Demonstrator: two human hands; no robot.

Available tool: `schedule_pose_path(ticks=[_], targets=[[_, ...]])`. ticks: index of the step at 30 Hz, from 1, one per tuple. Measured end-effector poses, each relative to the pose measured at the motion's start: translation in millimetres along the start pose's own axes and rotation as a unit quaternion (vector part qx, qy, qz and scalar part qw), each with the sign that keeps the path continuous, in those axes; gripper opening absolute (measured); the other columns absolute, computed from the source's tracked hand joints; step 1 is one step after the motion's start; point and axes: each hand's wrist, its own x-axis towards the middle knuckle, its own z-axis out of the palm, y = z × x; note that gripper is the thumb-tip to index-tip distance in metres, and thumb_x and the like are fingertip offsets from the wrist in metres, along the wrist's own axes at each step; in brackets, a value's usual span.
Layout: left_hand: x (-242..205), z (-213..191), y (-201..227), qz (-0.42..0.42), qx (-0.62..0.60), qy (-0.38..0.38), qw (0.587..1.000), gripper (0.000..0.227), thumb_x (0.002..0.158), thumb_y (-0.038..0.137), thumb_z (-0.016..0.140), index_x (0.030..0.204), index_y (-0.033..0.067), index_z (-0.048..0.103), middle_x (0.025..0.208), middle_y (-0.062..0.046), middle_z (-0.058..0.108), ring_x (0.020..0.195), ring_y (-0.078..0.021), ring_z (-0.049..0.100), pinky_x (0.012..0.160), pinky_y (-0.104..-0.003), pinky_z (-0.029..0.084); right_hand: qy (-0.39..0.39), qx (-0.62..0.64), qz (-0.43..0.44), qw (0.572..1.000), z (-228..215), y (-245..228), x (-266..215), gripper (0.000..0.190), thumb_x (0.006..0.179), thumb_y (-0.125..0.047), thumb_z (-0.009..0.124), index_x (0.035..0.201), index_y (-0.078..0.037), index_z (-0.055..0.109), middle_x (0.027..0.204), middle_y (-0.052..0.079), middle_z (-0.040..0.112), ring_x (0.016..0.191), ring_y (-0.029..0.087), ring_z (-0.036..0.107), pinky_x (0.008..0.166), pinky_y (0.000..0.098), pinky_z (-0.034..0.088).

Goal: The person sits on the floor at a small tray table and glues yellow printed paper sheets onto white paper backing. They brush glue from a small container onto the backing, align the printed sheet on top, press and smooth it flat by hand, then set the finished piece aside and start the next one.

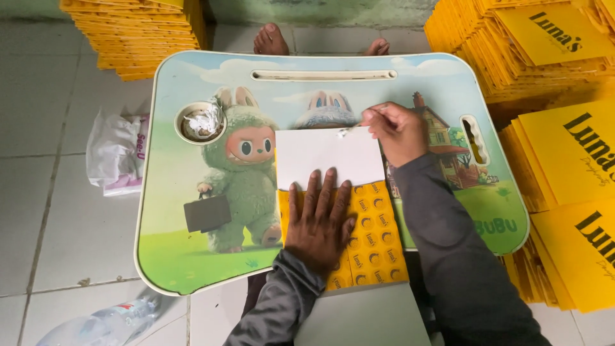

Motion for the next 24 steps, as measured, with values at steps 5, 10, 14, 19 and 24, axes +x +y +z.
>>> schedule_pose_path(ticks=[5, 10, 14, 19, 24], targets=[[0.8, -0.2, 0.5, -0.004, 0.004, -0.006, 1.0, 0.065, 0.103, 0.052, 0.014, 0.161, 0.0231, 0.005, 0.168, -0.013, -0.002, 0.154, -0.0344, -0.003, 0.119, -0.061, -0.007, 0.031, -0.036, 0.025, 0.999, -42.4, 21.4, -4.6, 0.017, 0.107, -0.013, 0.068, 0.108, 0.004, 0.07, 0.093, 0.021, 0.074, 0.076, 0.016, 0.07, 0.069, 0.0265, 0.062], [1.8, 2.2, 0.7, -0.003, 0.006, 0.001, 1.0, 0.066, 0.103, 0.053, 0.013, 0.161, 0.0222, 0.004, 0.168, -0.013, -0.003, 0.153, -0.0346, -0.003, 0.119, -0.062, -0.007, 0.024, 0.005, 0.024, 0.999, 7.3, 6.9, 5.1, 0.015, 0.103, -0.012, 0.069, 0.104, 0.002, 0.072, 0.087, 0.019, 0.075, 0.07, 0.015, 0.069, 0.065, 0.0261, 0.063], [2.5, 0.0, -1.1, 0.0, -0.006, -0.013, 1.0, 0.066, 0.103, 0.051, 0.013, 0.161, 0.0215, 0.003, 0.168, -0.014, -0.004, 0.154, -0.0355, -0.004, 0.119, -0.063, -0.007, -0.017, 0.034, 0.006, 0.999, 57.2, -16.5, 11.2, 0.017, 0.101, -0.014, 0.07, 0.1, 0.002, 0.074, 0.082, 0.019, 0.075, 0.065, 0.016, 0.07, 0.063, 0.0284, 0.063], [0.8, -13.2, -0.2, -0.005, -0.01, -0.047, 0.999, 0.066, 0.103, 0.05, 0.013, 0.161, 0.0223, 0.002, 0.169, -0.013, -0.005, 0.154, -0.0346, -0.005, 0.119, -0.062, -0.008, -0.047, 0.032, 0.001, 0.998, 75.6, -23.7, 14.2, 0.015, 0.1, -0.014, 0.069, 0.099, 0.0, 0.074, 0.08, 0.017, 0.076, 0.062, 0.014, 0.069, 0.061, 0.0266, 0.062], [2.0, 3.5, -2.0, 0.003, -0.008, -0.004, 1.0, 0.065, 0.103, 0.05, 0.012, 0.161, 0.0213, 0.004, 0.168, -0.014, -0.003, 0.154, -0.0353, -0.004, 0.119, -0.062, -0.007, -0.033, 0.002, 0.006, 0.999, 28.7, -12.5, 7.5, 0.016, 0.1, -0.013, 0.071, 0.102, 0.003, 0.073, 0.084, 0.021, 0.075, 0.067, 0.017, 0.071, 0.066, 0.0283, 0.063]])
